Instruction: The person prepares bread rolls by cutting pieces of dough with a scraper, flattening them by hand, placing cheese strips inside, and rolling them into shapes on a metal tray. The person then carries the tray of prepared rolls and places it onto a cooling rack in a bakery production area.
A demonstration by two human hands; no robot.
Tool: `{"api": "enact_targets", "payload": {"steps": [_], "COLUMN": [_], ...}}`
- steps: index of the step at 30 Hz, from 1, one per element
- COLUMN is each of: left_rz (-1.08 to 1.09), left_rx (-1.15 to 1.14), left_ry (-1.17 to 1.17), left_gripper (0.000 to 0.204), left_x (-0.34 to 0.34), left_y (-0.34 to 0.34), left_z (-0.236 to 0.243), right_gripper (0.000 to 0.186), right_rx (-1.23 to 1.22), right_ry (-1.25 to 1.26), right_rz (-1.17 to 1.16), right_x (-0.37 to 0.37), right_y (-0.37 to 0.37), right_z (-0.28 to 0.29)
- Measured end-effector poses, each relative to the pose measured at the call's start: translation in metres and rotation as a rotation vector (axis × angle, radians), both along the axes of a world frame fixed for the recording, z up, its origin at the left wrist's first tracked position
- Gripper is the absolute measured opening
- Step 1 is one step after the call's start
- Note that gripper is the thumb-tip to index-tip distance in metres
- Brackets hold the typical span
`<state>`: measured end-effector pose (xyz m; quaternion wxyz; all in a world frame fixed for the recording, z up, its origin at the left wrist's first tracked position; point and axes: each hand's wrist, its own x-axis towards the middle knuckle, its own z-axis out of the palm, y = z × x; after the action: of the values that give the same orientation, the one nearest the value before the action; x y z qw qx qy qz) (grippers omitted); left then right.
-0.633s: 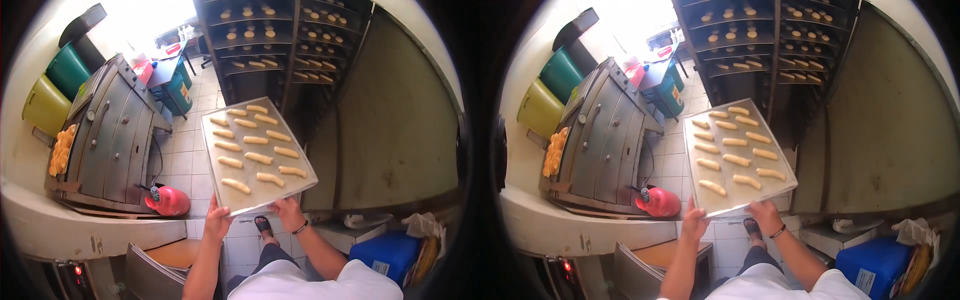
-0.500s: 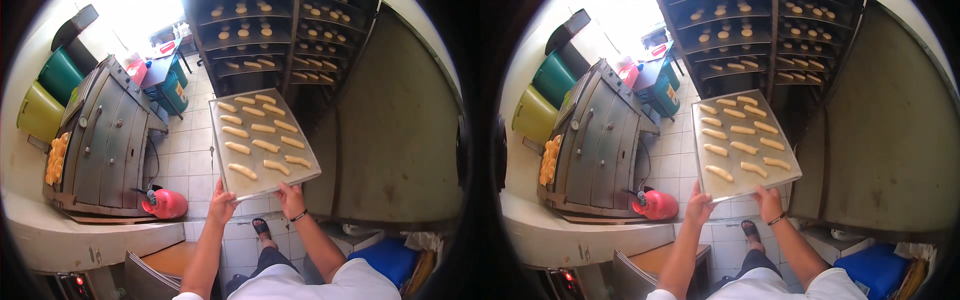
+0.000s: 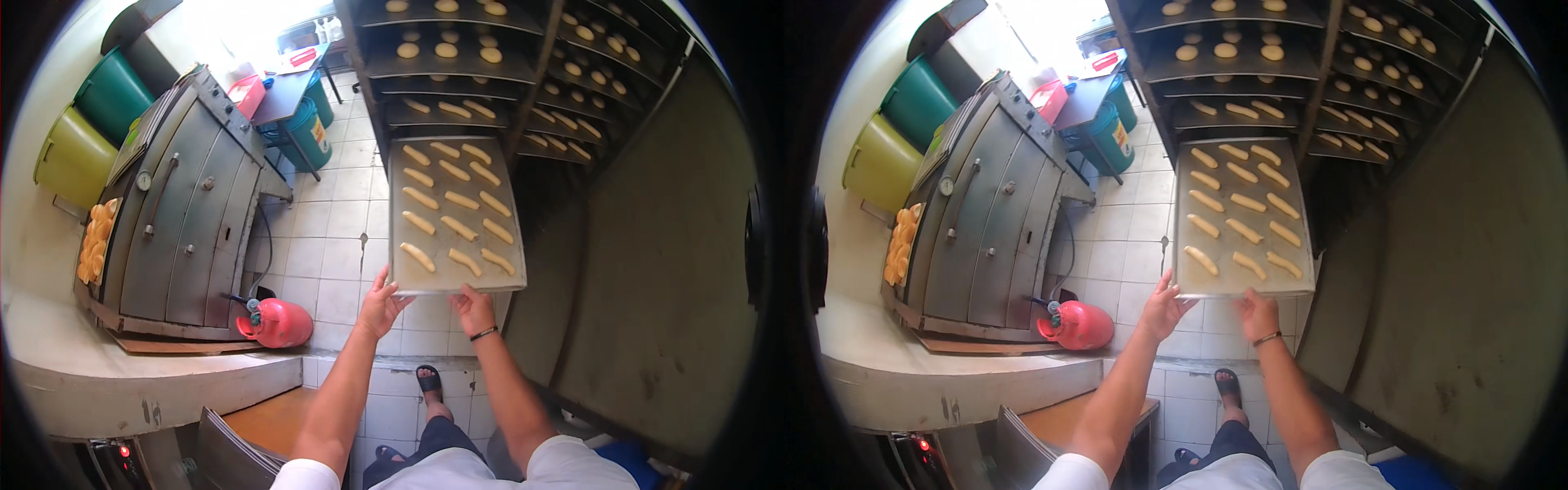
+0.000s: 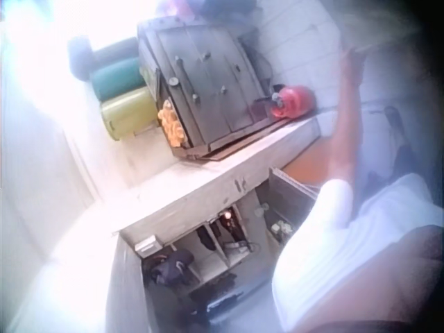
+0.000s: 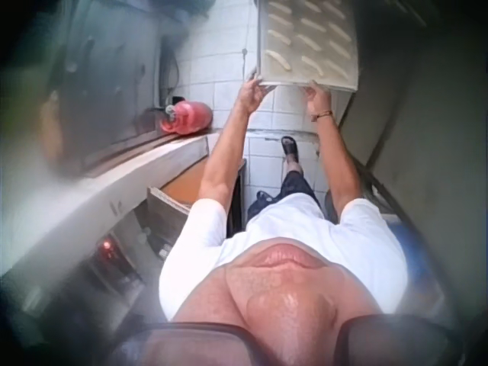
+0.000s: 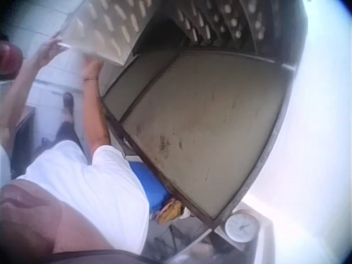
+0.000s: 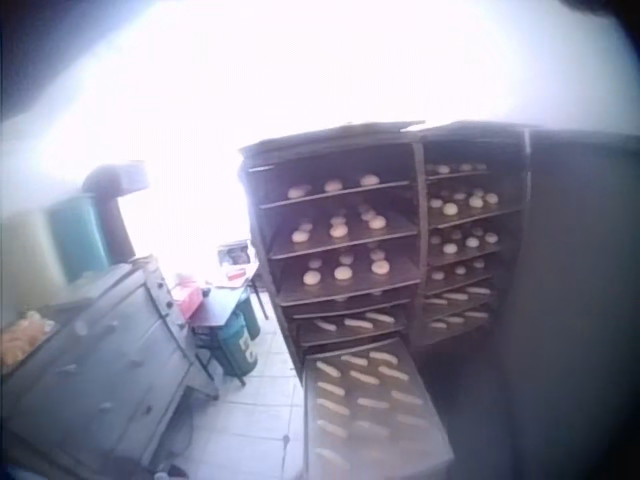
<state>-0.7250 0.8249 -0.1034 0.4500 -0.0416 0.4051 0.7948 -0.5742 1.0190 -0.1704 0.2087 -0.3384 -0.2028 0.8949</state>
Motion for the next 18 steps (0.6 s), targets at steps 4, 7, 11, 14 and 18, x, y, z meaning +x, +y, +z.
{"api": "enact_targets", "payload": {"steps": [4, 7, 11, 14, 18], "left_rz": [0.046, -0.053, -0.114, -0.144, -0.068], "left_rx": [-0.285, -0.325, -0.599, -0.621, -0.756], "left_ry": [0.023, -0.083, -0.19, -0.259, -0.3], "left_gripper": [0.081, 0.077, 0.065, 0.064, 0.06], "left_x": [0.036, 0.102, 0.203, 0.27, 0.339], "left_y": [-0.045, -0.079, -0.187, -0.235, -0.281], "left_z": [-0.008, -0.009, -0.048, -0.058, -0.049], "right_gripper": [0.003, 0.013, 0.037, 0.05, 0.05], "right_rx": [0.041, -0.027, 0.27, 0.573, 0.722], "right_ry": [0.054, 0.057, -0.182, -0.185, -0.082], "right_rz": [0.032, 0.003, 0.149, 0.212, 0.44], "right_x": [-0.081, -0.14, -0.217, -0.2, -0.123], "right_y": [0.052, 0.146, 0.14, 0.115, -0.012], "right_z": [-0.022, -0.031, 0.043, 0.059, 0.016]}}
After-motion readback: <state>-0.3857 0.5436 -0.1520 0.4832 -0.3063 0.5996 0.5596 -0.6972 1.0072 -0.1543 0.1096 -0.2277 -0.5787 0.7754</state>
